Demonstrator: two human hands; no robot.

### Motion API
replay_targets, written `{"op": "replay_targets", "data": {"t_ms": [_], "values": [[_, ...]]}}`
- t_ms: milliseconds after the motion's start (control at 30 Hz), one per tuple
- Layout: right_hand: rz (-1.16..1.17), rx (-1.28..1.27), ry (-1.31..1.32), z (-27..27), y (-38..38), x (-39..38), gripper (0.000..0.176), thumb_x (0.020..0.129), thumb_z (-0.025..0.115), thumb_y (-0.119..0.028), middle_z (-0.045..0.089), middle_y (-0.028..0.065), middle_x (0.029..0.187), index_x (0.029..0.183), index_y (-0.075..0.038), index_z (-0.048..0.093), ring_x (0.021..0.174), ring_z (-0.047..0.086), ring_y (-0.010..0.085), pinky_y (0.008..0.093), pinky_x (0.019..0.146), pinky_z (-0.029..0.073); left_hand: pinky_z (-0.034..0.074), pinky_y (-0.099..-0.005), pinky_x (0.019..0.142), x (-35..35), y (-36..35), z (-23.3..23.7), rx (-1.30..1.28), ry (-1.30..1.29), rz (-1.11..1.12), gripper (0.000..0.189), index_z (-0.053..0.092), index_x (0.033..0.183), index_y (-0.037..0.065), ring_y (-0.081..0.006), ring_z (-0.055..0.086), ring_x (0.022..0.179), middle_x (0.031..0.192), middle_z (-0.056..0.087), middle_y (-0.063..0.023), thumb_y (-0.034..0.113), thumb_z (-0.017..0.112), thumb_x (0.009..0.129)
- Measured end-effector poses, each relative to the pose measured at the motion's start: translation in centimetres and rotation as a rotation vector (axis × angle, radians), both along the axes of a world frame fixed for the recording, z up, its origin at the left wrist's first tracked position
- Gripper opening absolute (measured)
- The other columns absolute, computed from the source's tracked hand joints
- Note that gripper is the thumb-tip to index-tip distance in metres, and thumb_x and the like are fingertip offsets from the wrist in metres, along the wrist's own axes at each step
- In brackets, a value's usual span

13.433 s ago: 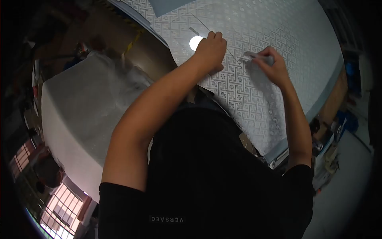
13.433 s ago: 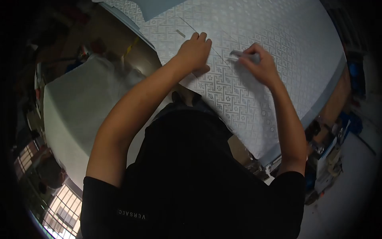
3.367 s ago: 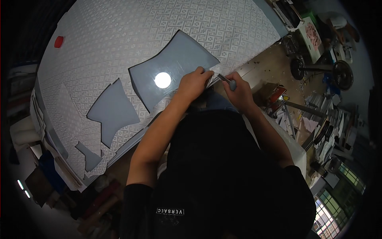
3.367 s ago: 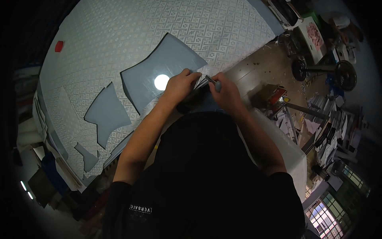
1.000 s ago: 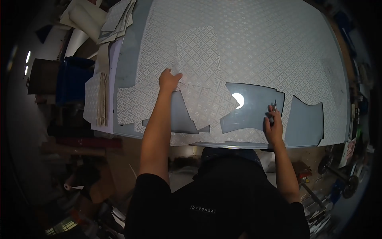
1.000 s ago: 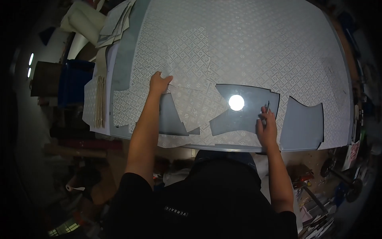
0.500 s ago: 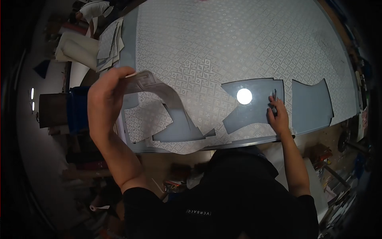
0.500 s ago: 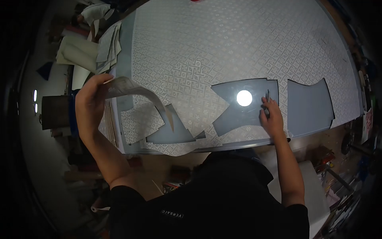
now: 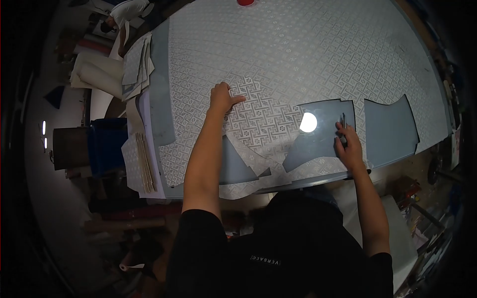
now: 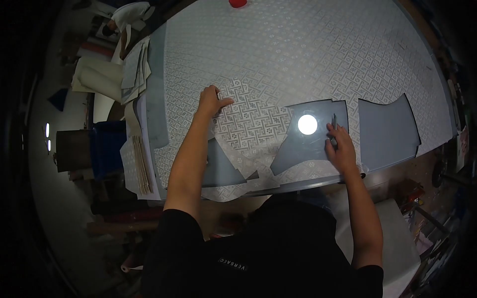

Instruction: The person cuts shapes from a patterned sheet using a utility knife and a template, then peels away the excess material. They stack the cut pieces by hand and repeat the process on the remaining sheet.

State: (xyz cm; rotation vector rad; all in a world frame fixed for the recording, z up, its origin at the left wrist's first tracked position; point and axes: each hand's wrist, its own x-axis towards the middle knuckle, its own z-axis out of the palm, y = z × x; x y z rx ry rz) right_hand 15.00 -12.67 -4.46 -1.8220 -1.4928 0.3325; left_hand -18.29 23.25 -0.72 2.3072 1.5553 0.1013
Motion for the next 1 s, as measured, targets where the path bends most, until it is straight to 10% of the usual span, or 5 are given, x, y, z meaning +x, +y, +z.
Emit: {"op": "replay_targets", "data": {"t_ms": [133,200,600,800,1000], "values": [[0.004,-0.044,0.019,0.4,-0.1,-0.1,0.029,0.086,0.066,-0.001,0.066,0.0138,0.135,0.114,-0.003,0.059,0.129,0.056,0.0411,0.0489,0.117,0.037,0.054,-0.043,0.086,-1.5,-2.4,-0.3,-0.29,0.019,-0.055,0.074,0.061,0.124,-0.006,-0.0373,0.068,0.097,0.104,0.07,-0.0203,0.037,0.092,0.073],[0.025,-0.03,0.03,0.4,0.0,-0.2,0.029,0.086,0.065,0.0,0.065,0.0141,0.137,0.114,-0.003,0.059,0.129,0.056,0.0412,0.0492,0.117,0.037,0.053,-0.0451,0.091,-2.8,-5.8,-0.4,-0.139,-0.027,-0.007,0.062,0.062,0.122,-0.003,-0.038,0.066,0.113,0.117,0.07,-0.0245,0.037,0.085,0.081],[0.114,-0.091,-0.055,0.3,-0.3,-0.7,0.034,0.092,0.058,-0.001,0.055,0.0211,0.147,0.126,-0.001,0.057,0.144,0.04,0.0438,0.0533,0.121,0.025,0.052,-0.0385,0.089,-24.4,-17.1,12.5,0.109,-0.368,0.509,0.054,0.058,0.126,-0.009,-0.031,0.069,0.101,0.114,0.071,-0.0243,0.024,0.079,0.089],[0.032,-0.261,-0.266,-0.3,-0.3,-3.1,0.036,0.095,0.051,-0.002,0.044,0.0223,0.156,0.13,-0.002,0.055,0.149,0.031,0.045,0.057,0.123,0.018,0.052,-0.0399,0.093,-40.3,-15.6,2.4,0.092,-0.315,0.774,0.068,0.06,0.128,-0.01,-0.0351,0.068,0.108,0.118,0.068,-0.0269,0.039,0.081,0.085],[-0.069,-0.185,-0.357,-3.9,-0.5,-4.2,0.042,0.095,0.047,-0.003,0.037,0.0224,0.161,0.136,-0.003,0.053,0.151,0.027,0.0442,0.0591,0.123,0.017,0.052,-0.0475,0.096,-41.7,-13.5,-1.3,-0.13,-0.014,0.775,0.083,0.062,0.121,-0.013,-0.0432,0.065,0.113,0.118,0.067,-0.0316,0.052,0.086,0.074]]}}
